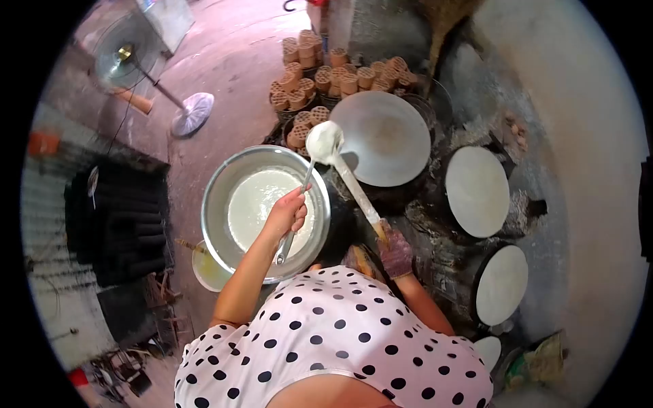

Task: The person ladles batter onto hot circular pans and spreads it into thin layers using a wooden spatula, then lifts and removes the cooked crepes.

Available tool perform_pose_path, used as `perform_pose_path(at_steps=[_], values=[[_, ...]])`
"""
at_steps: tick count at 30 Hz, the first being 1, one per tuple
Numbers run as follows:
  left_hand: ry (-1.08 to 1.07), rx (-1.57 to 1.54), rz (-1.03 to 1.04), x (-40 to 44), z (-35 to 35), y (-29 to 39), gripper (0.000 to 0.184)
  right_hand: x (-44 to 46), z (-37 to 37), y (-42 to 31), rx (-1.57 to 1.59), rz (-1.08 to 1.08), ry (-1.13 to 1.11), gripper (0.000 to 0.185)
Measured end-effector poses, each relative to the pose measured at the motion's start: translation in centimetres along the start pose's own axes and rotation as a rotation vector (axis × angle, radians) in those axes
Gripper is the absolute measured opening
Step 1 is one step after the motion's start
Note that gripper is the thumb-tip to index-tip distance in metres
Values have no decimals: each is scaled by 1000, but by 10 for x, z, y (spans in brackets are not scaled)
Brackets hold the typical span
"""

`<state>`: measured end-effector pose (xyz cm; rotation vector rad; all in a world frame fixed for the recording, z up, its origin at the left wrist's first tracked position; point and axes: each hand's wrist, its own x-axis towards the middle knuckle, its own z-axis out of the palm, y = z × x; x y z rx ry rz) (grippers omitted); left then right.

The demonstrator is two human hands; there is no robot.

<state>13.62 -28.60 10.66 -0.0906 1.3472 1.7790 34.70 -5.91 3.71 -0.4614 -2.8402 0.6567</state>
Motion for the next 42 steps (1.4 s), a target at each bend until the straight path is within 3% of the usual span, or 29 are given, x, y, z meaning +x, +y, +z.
perform_pose_path(at_steps=[1, 2, 5, 7, 9, 11, 12, 13, 16, 18, 21, 23, 24, 26, 27, 29, 30, 32, 33, 35, 36, 37, 39, 40, 42], values=[[-10, 11, -18, 15, 15, -3, 29, 1, -4, 9, -28, -91, 105, 54], [-110, -171, -64, 36, 27, -5, 27, 3, 6, 26, -18, 81, 59, 50], [-242, -651, -361, 137, 55, 7, 12, 9, -6, 66, -47, 147, 3, 53], [-286, -438, -319, 163, 78, 21, 17, -2, -26, 105, -92, 108, 90, 52], [-253, 133, -70, 154, 110, 34, 30, -9, -48, 132, -335, 372, -123, 49], [-256, 335, -1, 163, 133, 34, 33, -7, -56, 151, -419, 389, 89, 46], [-249, 271, -23, 174, 147, 27, 33, 12, -67, 154, -234, 452, 177, 45], [-245, 207, -39, 191, 162, 20, 32, 28, -65, 164, -191, 353, 371, 45], [-231, 40, -150, 260, 186, -7, 23, 78, -77, 171, -202, 367, 260, 49], [-198, -10, -222, 282, 191, -24, 16, 98, -77, 170, -332, 435, -128, 50], [-135, 55, -115, 309, 184, -30, 12, 89, -59, 182, -224, 433, 4, 50], [-39, 538, 93, 318, 170, -30, 20, 85, -30, 181, -191, 469, 63, 49], [-34, 538, 91, 322, 165, -26, 20, 93, -15, 176, -97, 478, 166, 48], [142, 1050, 394, 325, 148, -16, 30, 120, 14, 167, -17, 609, 57, 47], [149, 1057, 392, 321, 137, -12, 30, 133, 50, 176, -9, 540, 125, 46], [363, 1344, 772, 312, 116, -2, 38, 178, 36, 145, 100, 786, -20, 46], [367, 1353, 772, 295, 110, 10, 38, 178, 35, 142, 109, 784, -21, 46], [424, 1116, 753, 247, 98, 31, 39, 175, 31, 142, 534, 629, 195, 43], [380, 819, 660, 223, 94, 34, 40, 166, 34, 139, 536, 624, 207, 43], [311, 657, 707, 174, 86, 38, 39, 130, 53, 134, 568, 725, 443, 44], [277, 434, 503, 143, 81, 35, 41, 128, 58, 124, 588, 826, 367, 46], [232, 405, 490, 132, 64, 22, 40, 133, 61, 111, 594, 827, 364, 46], [246, 343, 302, 99, 45, 10, 40, 174, 62, 96, 548, 778, 258, 48], [256, 300, 205, 87, 29, -3, 40, 193, 85, 119, 539, 633, 226, 47], [238, 152, 162, 68, -5, -30, 39, 196, 72, 130, 623, 602, 219, 46]])
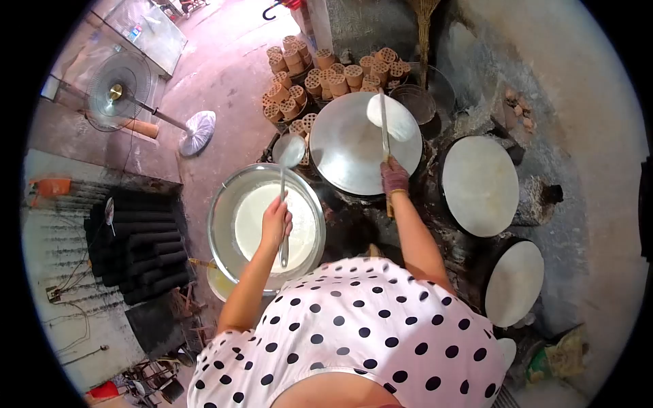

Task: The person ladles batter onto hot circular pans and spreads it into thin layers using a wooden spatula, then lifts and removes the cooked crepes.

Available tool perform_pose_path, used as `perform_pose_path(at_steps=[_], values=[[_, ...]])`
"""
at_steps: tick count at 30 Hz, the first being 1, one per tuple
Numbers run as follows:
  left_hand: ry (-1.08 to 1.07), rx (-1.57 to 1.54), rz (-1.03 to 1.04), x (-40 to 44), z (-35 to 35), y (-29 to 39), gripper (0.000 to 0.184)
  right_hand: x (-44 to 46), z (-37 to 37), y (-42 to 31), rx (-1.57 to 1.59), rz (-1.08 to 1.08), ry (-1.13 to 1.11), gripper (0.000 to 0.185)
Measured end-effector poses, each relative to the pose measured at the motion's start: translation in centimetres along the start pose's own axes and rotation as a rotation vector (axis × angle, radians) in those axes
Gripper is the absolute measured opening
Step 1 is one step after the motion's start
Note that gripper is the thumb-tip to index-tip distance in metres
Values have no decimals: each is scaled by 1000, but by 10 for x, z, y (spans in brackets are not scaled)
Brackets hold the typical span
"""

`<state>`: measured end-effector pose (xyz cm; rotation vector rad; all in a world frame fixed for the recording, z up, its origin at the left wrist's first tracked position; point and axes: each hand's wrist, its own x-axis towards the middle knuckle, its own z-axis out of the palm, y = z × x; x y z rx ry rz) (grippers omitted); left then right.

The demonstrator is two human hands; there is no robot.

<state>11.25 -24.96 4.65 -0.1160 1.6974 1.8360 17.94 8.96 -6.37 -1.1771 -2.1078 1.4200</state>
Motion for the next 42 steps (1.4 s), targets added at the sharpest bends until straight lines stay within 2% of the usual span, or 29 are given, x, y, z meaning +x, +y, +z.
perform_pose_path(at_steps=[1, 5, 6, 8, 9, 10, 12, 13, 14, 15, 17, 18, 20, 21, 22, 23, 24, 25, 27, 28, 31, 33, 35, 36, 37, 39, 40, 41, 42], values=[[38, 8, -12, -16, -10, -7, 39, 6, -7, -1, 72, -8, -36, 45], [194, -92, -47, -52, -66, -70, 35, -23, -27, 19, -49, 195, 249, 42], [250, -53, -97, -59, -76, -83, 31, -22, -21, 16, -46, 190, 243, 42], [321, -15, -136, -67, -104, -116, 28, -6, -3, 3, -158, -12, 160, 43], [357, -78, -264, -65, -129, -146, 23, 2, -4, -24, -307, 48, 35, 44], [388, -144, -390, -62, -153, -174, 19, 15, 3, -30, -320, 42, 10, 46], [368, -263, -432, -56, -210, -231, 15, 43, 11, -26, -330, 31, -14, 47], [343, -377, -485, -61, -228, -248, 14, 62, 7, -12, -251, -10, -154, 43], [368, -346, -456, -68, -234, -255, 13, 54, -12, -31, -142, 119, -283, 42], [369, -342, -455, -79, -236, -257, 13, 43, -34, -57, -49, 260, -400, 41], [377, -440, -452, -97, -227, -249, 10, 39, -51, -25, -76, -88, -134, 45], [377, -446, -450, -103, -219, -244, 10, 40, -49, -10, -79, -93, -137, 45], [482, -359, -478, -120, -202, -232, 9, 43, -38, 17, -259, -62, 45, 46], [538, -309, -492, -126, -199, -226, 9, 44, -32, 13, -255, -59, 38, 46], [574, -275, -463, -119, -228, -273, 8, 47, -24, 1, -235, 27, -40, 48], [585, -271, -467, -127, -225, -264, 8, 48, -17, -10, -215, 115, -118, 50], [607, -227, -455, -130, -213, -249, 8, 53, -13, -20, -339, 38, -186, 51], [625, -186, -441, -126, -198, -234, 9, 61, -10, -24, -337, 35, -187, 51], [686, -174, -426, -121, -185, -231, 10, 73, -6, -27, -415, -28, -338, 53], [699, -149, -392, -121, -180, -226, 10, 96, 3, -6, -463, -111, -392, 54], [725, -111, -341, -122, -165, -215, 11, 83, -58, -35, -400, -163, -459, 48], [745, -103, -322, -119, -160, -215, 11, 88, -66, -20, -382, -158, -393, 51], [726, -118, -316, -124, -160, -218, 13, 84, -63, -10, -451, -62, -184, 53], [732, -114, -320, -125, -162, -222, 13, 87, -50, -8, -590, -68, -231, 54], [743, -77, -336, -124, -164, -226, 13, 87, -34, -6, -587, -65, -238, 54], [760, -39, -358, -130, -165, -230, 13, 88, -6, 3, -679, -217, -283, 52], [755, -50, -362, -131, -165, -231, 12, 96, 1, 7, -599, -162, -412, 53], [749, -63, -366, -131, -164, -232, 12, 97, -1, 4, -600, -162, -414, 53], [753, -67, -370, -132, -163, -234, 12, 95, -8, -4, -568, -176, -516, 54]])
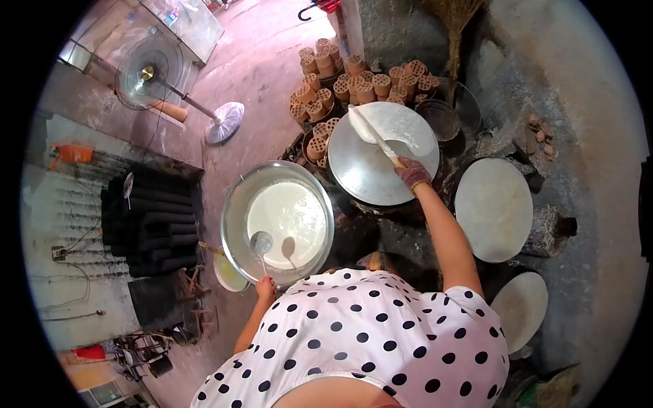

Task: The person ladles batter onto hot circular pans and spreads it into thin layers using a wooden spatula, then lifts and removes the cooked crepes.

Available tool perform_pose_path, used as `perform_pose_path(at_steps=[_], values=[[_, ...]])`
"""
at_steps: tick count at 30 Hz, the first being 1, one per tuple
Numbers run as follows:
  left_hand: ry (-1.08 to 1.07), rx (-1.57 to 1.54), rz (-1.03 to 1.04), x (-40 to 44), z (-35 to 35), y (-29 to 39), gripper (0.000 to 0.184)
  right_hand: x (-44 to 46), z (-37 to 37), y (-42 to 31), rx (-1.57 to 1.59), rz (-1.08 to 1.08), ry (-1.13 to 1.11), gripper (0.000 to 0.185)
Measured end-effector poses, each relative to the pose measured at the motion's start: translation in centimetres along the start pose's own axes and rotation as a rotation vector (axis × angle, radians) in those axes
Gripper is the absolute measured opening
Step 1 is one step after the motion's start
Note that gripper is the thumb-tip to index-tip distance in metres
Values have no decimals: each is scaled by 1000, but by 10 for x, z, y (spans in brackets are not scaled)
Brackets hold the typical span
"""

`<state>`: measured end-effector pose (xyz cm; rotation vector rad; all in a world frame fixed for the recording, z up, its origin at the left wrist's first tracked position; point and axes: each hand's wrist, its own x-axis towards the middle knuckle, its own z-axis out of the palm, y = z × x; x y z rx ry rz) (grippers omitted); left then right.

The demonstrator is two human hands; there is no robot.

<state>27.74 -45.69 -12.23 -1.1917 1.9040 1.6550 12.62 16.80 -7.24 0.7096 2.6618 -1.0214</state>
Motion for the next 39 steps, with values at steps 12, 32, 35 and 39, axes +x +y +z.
perform_pose_path(at_steps=[12, 32, 35, 39], values=[[45, 22, 9, -21, 10, -7, 15, -10, -17, -2, 22, -111, -3, 49], [145, -33, -18, -59, 10, -50, 18, -3, -71, -2, -32, -136, -61, 48], [145, -41, -3, -71, 16, -50, 17, 7, -68, 24, -156, -298, -135, 47], [116, -127, -39, -86, 27, -49, 14, 24, -84, 35, -23, -310, -49, 45]])
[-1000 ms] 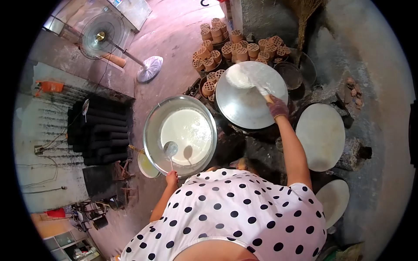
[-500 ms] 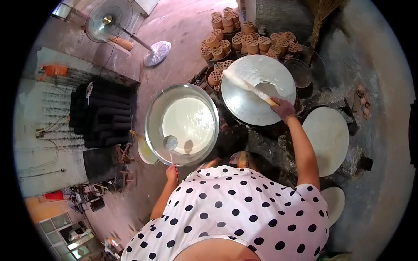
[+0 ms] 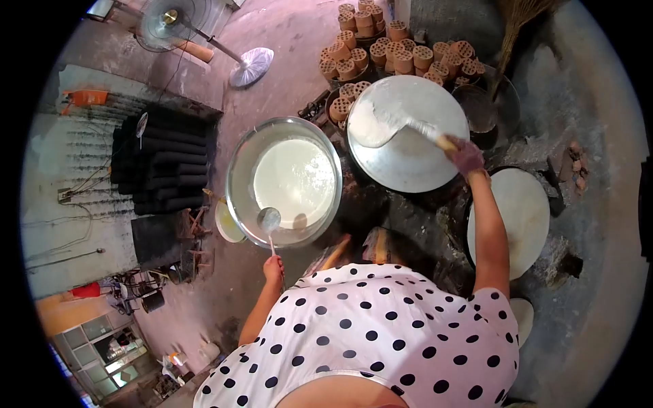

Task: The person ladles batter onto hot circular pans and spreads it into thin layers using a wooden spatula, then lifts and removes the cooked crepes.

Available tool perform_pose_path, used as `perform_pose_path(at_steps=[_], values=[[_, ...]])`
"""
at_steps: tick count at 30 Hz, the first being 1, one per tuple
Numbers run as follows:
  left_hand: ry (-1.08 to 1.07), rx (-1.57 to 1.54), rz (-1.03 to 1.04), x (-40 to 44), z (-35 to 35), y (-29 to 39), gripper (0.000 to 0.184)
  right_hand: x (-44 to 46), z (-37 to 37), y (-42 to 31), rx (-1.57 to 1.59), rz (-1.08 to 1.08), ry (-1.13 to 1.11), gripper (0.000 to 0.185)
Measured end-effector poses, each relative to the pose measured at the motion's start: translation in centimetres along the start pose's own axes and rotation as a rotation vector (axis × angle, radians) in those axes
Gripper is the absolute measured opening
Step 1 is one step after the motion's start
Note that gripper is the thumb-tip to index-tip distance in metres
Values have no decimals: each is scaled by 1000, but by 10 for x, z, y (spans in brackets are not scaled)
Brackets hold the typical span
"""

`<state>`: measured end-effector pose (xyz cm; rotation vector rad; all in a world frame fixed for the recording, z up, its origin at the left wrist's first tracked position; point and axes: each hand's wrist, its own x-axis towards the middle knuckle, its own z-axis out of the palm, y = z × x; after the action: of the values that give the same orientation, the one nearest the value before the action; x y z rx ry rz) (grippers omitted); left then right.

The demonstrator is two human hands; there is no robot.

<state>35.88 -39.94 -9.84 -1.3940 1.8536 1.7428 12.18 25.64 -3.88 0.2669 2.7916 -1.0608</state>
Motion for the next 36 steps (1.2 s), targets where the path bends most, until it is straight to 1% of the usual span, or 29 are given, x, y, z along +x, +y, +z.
perform_pose_path(at_steps=[2, 3, 5, 6, 8, 9, 10, 12, 13, 14, 16, 18, 21, 23, 24, 25, 26, 27, 28, 29, 30, 31, 33, 34, 36], values=[[7, 54, -5, -4, 3, -2, 17, 20, 9, -11, -81, 92, 173, 47], [9, 100, -5, -6, 3, -2, 19, 19, 13, -19, -77, 94, 168, 47], [25, 77, -1, -9, 5, -4, 16, 14, 15, -32, -188, 76, -116, 47], [37, 51, 0, -12, 6, -6, 14, 5, 13, -32, -191, 73, -121, 47], [37, 48, 8, -19, 8, -7, 15, -14, 5, -20, -173, -105, -221, 46], [37, 55, 22, -23, 7, -5, 16, -10, 0, -11, -151, -297, -230, 45], [47, 58, 19, -27, 5, -3, 16, -5, 3, -5, -144, -300, -239, 45], [21, 53, 0, -29, 5, 1, 20, -4, -9, -27, -57, 7, -93, 43], [18, 58, 6, -27, 5, 3, 20, -1, -3, -33, -191, -6, 19, 43], [12, 80, 6, -24, 4, 3, 21, -5, 6, -33, -188, -1, 25, 43], [-10, 106, 11, -15, 2, 8, 22, -15, 30, -25, -13, -67, -92, 43], [-41, 120, 29, -5, 0, 8, 20, -52, 29, -28, -214, -27, -157, 43], [-104, 151, 38, 17, -5, 11, 20, -106, 28, -21, -158, -77, -69, 41], [-138, 168, 73, 35, -10, 11, 21, -134, 18, -30, -263, -156, -15, 45], [-159, 186, 106, 43, -14, 11, 21, -135, 40, -27, -275, -159, -10, 45], [-167, 171, 105, 48, -18, 12, 21, -131, 79, -11, -472, -263, 278, 46], [-178, 154, 92, 53, -21, 13, 22, -130, 99, -5, -664, -368, 570, 47], [-189, 142, 79, 58, -25, 15, 23, -135, 123, -60, -41, -46, 548, 43], [-197, 136, 76, 61, -27, 17, 23, -113, 165, -71, -71, -267, 663, 29], [-223, 134, 85, 64, -31, 18, 24, -99, 193, -102, -410, -245, 542, 21], [-247, 136, 93, 67, -38, 21, 26, -68, 244, -111, 54, -62, 425, 23], [-271, 134, 79, 70, -43, 24, 26, -38, 295, -118, 509, 149, 408, 27], [-302, 154, 103, 79, -55, 29, 26, -31, 329, -156, 677, 395, 475, 26], [-333, 183, 122, 80, -63, 28, 26, -47, 330, -155, 696, 443, 506, 26], [-330, 199, 112, 80, -74, 33, 26, -81, 332, -154, 738, 536, 572, 25]])
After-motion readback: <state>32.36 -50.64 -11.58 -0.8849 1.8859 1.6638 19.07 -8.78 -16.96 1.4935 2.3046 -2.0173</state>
